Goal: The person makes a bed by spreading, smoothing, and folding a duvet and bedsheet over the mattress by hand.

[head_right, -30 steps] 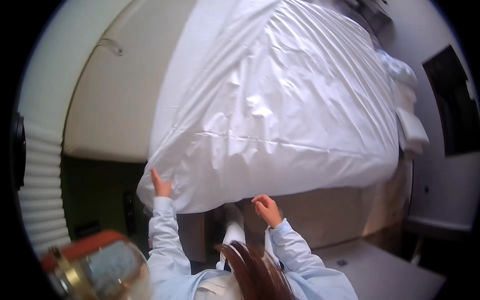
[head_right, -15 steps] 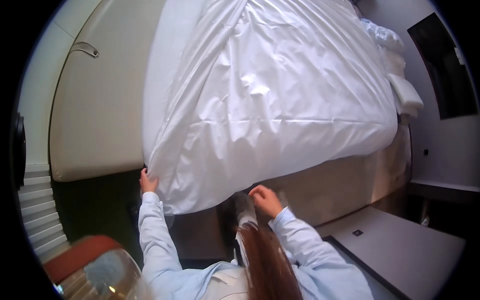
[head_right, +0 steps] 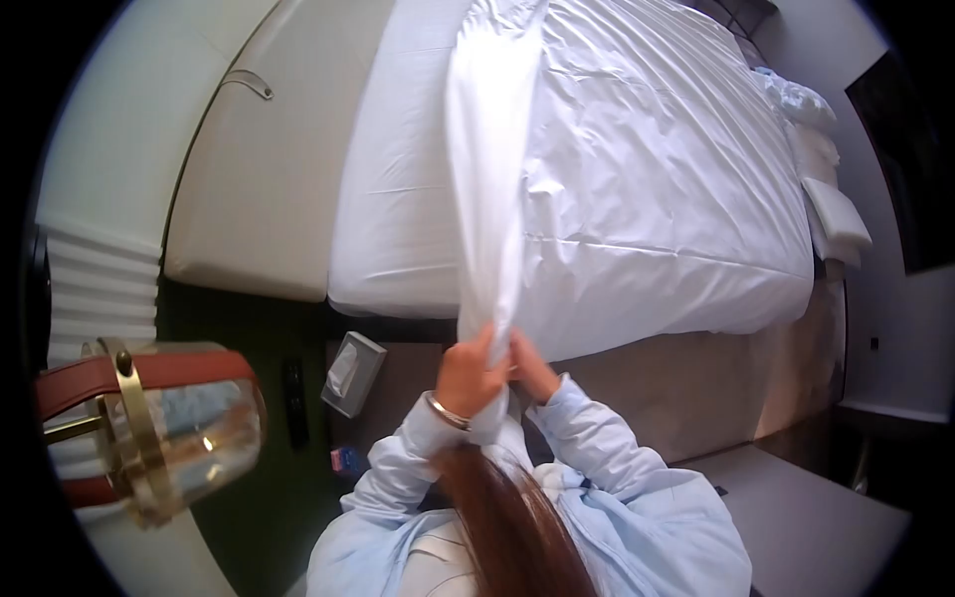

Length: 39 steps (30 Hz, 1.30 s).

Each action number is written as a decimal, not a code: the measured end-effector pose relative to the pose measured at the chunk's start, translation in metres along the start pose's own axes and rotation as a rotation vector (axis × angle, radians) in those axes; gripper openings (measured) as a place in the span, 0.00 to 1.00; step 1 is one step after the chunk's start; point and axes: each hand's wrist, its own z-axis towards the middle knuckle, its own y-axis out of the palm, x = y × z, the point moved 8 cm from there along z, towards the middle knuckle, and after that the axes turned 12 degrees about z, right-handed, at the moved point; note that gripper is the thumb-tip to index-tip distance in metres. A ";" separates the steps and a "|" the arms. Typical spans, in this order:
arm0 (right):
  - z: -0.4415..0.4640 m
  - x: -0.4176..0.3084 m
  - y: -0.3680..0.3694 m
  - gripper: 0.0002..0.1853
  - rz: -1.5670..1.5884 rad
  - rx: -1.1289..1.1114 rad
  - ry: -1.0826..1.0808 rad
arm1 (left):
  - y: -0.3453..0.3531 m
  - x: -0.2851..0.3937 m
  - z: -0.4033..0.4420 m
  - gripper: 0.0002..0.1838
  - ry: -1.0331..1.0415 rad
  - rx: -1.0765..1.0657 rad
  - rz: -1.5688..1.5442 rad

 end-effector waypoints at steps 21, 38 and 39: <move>-0.063 -0.225 -0.078 0.19 -0.239 0.058 -0.149 | 0.358 0.027 -0.068 0.54 -0.969 -0.288 -2.414; -0.067 -0.169 -0.190 0.17 -0.273 0.216 -0.014 | 0.191 -0.084 -0.133 0.29 -0.745 0.937 -1.798; -0.065 -0.153 -0.212 0.16 -0.350 0.189 -0.120 | 0.173 -0.081 -0.136 0.28 -0.656 0.901 -1.835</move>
